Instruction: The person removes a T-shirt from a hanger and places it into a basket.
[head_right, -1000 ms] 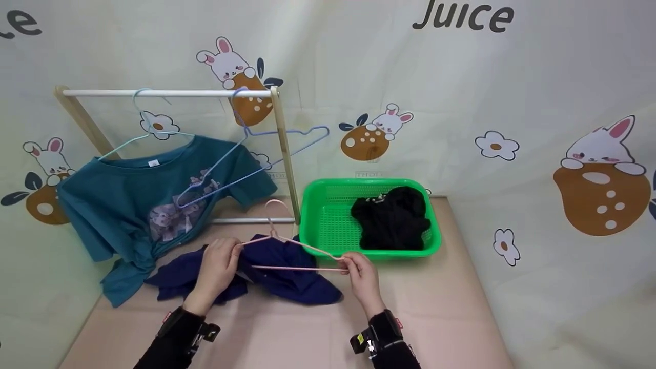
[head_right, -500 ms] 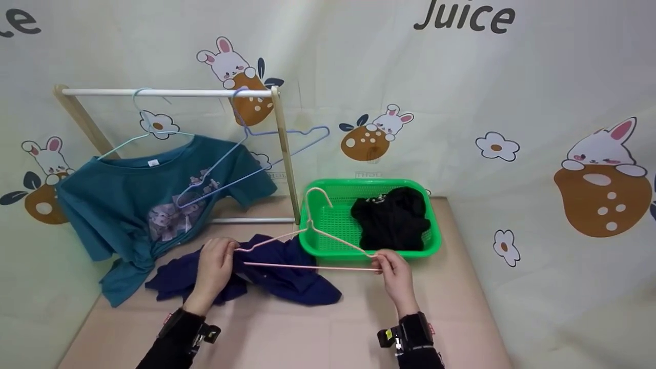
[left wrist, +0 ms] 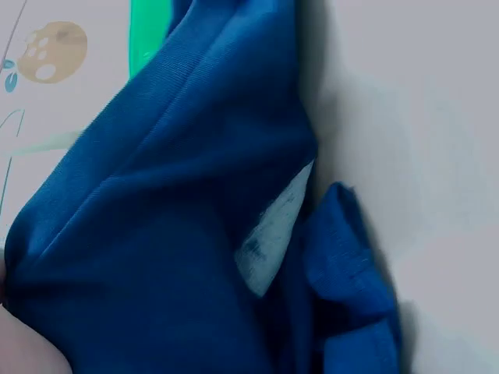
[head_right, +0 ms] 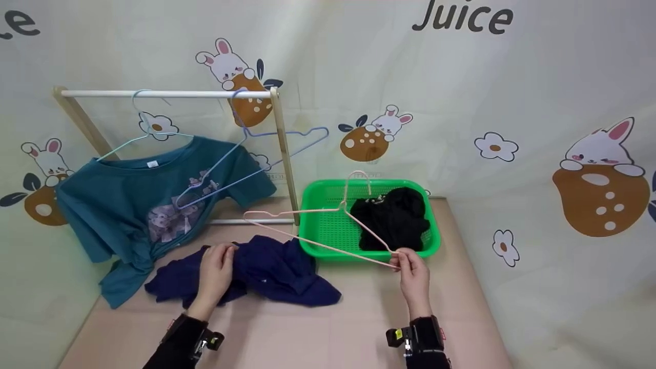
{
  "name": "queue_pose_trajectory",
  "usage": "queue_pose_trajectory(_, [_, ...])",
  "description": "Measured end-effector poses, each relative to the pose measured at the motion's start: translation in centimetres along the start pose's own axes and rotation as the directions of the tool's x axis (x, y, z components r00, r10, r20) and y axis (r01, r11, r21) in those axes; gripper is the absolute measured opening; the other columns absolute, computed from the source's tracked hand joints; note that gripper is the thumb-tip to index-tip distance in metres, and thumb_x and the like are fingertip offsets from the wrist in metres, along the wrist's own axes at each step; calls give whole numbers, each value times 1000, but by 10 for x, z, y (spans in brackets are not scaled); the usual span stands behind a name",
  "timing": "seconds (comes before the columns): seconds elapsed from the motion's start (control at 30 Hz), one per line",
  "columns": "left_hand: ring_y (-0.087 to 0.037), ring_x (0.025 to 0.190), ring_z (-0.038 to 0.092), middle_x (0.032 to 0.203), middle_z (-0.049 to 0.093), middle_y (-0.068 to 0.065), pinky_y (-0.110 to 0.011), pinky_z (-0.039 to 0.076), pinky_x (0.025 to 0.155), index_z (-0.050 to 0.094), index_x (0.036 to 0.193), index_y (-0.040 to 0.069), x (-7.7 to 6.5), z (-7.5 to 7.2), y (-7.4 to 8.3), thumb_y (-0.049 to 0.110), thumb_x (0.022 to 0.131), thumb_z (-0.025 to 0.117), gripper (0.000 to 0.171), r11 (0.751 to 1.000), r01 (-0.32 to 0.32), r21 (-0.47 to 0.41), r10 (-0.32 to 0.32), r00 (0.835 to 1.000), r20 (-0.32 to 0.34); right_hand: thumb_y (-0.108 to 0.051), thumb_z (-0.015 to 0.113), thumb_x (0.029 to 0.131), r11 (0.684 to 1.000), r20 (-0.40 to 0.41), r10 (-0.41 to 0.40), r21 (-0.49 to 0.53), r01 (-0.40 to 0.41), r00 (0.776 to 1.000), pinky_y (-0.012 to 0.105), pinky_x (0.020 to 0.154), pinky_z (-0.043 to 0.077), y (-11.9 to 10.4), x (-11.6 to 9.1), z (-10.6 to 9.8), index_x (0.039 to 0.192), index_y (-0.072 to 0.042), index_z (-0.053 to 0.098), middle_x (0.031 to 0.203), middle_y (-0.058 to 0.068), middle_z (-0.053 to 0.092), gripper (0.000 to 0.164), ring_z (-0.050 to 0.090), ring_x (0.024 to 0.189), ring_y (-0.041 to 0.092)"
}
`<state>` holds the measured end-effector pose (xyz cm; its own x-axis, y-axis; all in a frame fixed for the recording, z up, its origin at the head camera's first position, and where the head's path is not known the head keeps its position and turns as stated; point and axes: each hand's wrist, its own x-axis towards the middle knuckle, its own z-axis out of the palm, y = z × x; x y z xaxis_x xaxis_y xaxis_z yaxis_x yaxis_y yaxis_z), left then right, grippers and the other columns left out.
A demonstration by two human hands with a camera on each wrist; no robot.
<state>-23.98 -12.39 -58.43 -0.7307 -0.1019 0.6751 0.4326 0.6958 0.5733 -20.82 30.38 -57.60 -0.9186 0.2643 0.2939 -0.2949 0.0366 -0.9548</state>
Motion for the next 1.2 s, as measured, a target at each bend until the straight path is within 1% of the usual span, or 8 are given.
queue_pose_trajectory(0.1, [-31, 85, 58, 89, 64, -12, -45, 42, 82, 65, 98, -1, -3, 2, 4, 4, 93, 64, 8, 1000, -13, -5, 13, 998, 54, 11, 45, 100, 1000, 17, -29, 2, 29, 999, 24, 64, 55, -2, 1, 2, 99, 25, 52, 77, 14, 67, 16, 65, 69, 10])
queue_pose_trajectory(0.33, [-45, 120, 47, 131, 51, -27, -56, 36, 99, 48, 135, -8, 2, -3, 7, 13, 93, 67, 51, 1000, 0, 17, -1, 999, 54, 13, 47, 98, 993, 86, -90, -67, 96, 992, 25, 63, 55, -10, -3, 16, 97, 23, 56, 76, 25, 64, 14, 65, 68, 10])
queue_pose_trajectory(0.47, [-47, 124, 44, 141, 45, -27, -59, 37, 99, 46, 142, -3, 9, -9, 6, 13, 92, 68, 57, 997, -70, 26, 68, 995, 72, 15, 47, 97, 987, 141, -133, -71, 144, 981, 25, 63, 55, -9, -2, 22, 95, 22, 56, 76, 27, 63, 12, 66, 70, 9])
queue_pose_trajectory(0.6, [-42, 119, 49, 135, 51, -24, -55, 41, 96, 56, 133, 0, 13, -13, 5, 12, 93, 68, 44, 988, -155, 26, 151, 982, 114, 17, 47, 96, 980, 184, -170, -68, 185, 968, 25, 62, 55, -8, -1, 29, 94, 22, 56, 77, 25, 64, 11, 66, 71, 8])
queue_pose_trajectory(0.77, [-34, 103, 58, 110, 64, -17, -47, 45, 90, 66, 111, -1, 14, -15, 2, 10, 92, 69, 22, 977, -211, 21, 207, 969, 136, 16, 48, 96, 978, 209, -185, -60, 201, 960, 24, 62, 55, -12, 2, 39, 93, 21, 58, 77, 27, 62, 11, 65, 71, 9])
queue_pose_trajectory(0.9, [-31, 88, 60, 91, 64, -11, -44, 45, 82, 65, 95, 1, 16, -19, -2, 8, 91, 69, 9, 976, -219, 19, 215, 969, 124, 17, 50, 95, 973, 213, -205, -63, 223, 955, 24, 61, 55, -17, 4, 46, 92, 19, 60, 76, 30, 61, 11, 65, 69, 10])
queue_pose_trajectory(1.03, [-30, 77, 58, 79, 61, -10, -44, 44, 75, 60, 84, 3, 19, -24, -6, 6, 90, 68, 11, 979, -202, 32, 199, 976, 90, 15, 53, 94, 974, 227, -205, -45, 220, 952, 25, 62, 55, -20, 6, 53, 92, 17, 63, 77, 28, 62, 10, 66, 69, 12])
queue_pose_trajectory(1.2, [-30, 71, 55, 74, 57, -9, -43, 41, 73, 57, 81, 3, 23, -34, -14, 7, 91, 67, 14, 981, -191, 26, 191, 981, 19, 12, 50, 97, 978, 286, -195, -16, 208, 938, 26, 75, 55, -22, 8, 59, 109, 20, 59, 94, 35, 63, 17, 69, 87, 14])
